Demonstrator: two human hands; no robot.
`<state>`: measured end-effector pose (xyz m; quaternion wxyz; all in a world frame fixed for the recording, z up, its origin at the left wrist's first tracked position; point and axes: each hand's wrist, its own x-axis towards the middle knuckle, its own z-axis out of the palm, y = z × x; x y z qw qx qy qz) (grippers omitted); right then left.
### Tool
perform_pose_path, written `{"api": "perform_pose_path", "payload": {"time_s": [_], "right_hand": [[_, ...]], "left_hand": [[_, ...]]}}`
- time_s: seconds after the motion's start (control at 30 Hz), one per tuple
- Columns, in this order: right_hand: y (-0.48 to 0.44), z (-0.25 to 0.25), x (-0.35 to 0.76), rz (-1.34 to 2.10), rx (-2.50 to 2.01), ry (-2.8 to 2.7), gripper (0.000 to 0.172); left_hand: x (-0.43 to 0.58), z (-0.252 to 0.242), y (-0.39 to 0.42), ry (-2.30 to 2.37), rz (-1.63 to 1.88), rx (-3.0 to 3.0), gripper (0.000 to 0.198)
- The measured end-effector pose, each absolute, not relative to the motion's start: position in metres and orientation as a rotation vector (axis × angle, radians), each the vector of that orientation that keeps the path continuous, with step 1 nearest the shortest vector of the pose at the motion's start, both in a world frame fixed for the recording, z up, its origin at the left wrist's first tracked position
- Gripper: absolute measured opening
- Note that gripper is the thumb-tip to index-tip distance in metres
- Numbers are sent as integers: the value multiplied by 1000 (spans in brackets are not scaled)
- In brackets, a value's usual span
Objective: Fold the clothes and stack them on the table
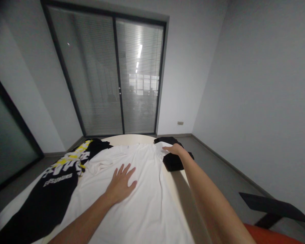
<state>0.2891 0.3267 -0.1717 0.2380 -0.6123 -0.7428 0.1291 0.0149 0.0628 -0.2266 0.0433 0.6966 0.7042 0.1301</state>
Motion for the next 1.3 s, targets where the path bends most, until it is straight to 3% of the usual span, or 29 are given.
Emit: {"api": "perform_pose_path", "payload": {"time_s": [0.23, 0.43, 0.6, 1.3], "right_hand": [[310, -164, 296, 555, -1557, -2182, 32], [301, -165, 313, 589, -1611, -2166, 33], [291, -174, 307, 536, -1550, -2067, 18], [265, -181, 276, 302, -1607, -1562, 24]], "left_hand": [[15, -228, 63, 2158, 378, 2127, 64], [15, -228, 63, 2156, 379, 2130, 65], [16, -227, 63, 2167, 351, 2130, 64], [16, -229, 64, 2180, 333, 2155, 63]]}}
